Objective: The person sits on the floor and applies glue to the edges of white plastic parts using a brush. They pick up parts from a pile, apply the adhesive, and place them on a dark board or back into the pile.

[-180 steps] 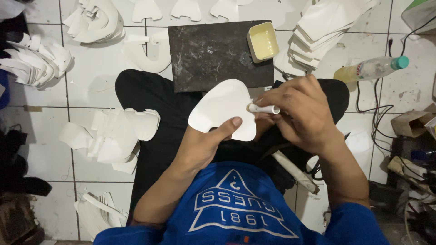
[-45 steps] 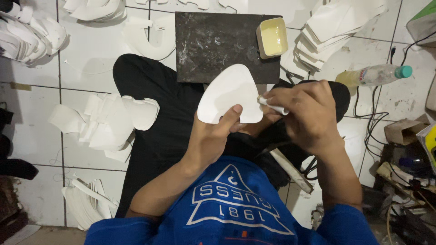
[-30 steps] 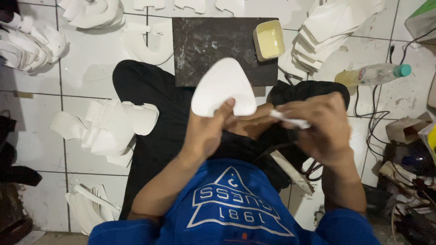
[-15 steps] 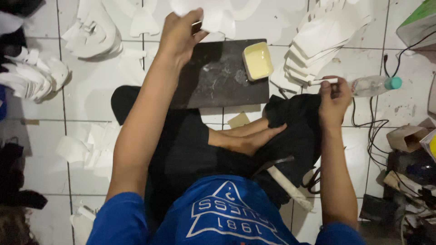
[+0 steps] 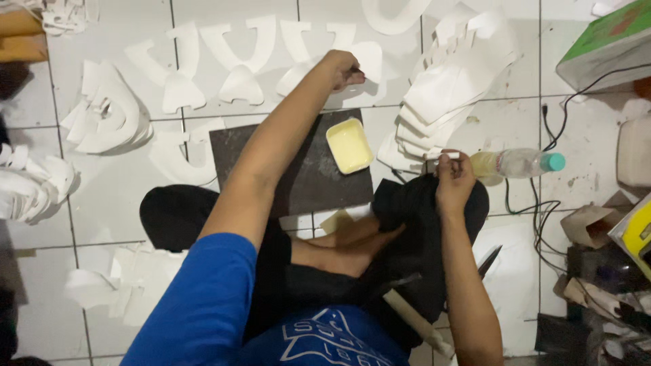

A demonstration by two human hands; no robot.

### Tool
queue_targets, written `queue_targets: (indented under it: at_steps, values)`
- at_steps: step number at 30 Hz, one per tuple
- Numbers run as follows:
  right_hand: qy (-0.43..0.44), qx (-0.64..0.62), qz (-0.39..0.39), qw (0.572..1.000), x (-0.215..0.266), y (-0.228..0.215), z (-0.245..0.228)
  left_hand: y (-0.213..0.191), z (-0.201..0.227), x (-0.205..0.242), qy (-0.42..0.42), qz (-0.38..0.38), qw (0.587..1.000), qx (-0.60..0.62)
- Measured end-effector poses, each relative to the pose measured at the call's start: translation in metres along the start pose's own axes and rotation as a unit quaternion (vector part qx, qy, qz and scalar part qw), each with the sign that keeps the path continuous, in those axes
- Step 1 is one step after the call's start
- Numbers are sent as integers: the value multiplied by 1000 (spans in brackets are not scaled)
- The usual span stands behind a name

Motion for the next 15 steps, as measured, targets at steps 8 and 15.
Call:
queue_targets:
  at_steps: [8, 15]
  values:
    - [10, -19, 1, 1000, -5, 4, 4, 25, -3, -30, 50, -68, 996, 41]
    - [-9, 1, -9, 1000, -3, 8, -9, 29, 17, 93, 51, 45, 938, -341]
Point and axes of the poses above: each hand's wrist, its own x-axis away from the middle knuckle, its own y-axis out of the palm, z = x × y, the point moved 2 cm from there along -x, towards the middle knuckle, and after that the axes turned 4 degrees about -z, right-handed, at the moved point
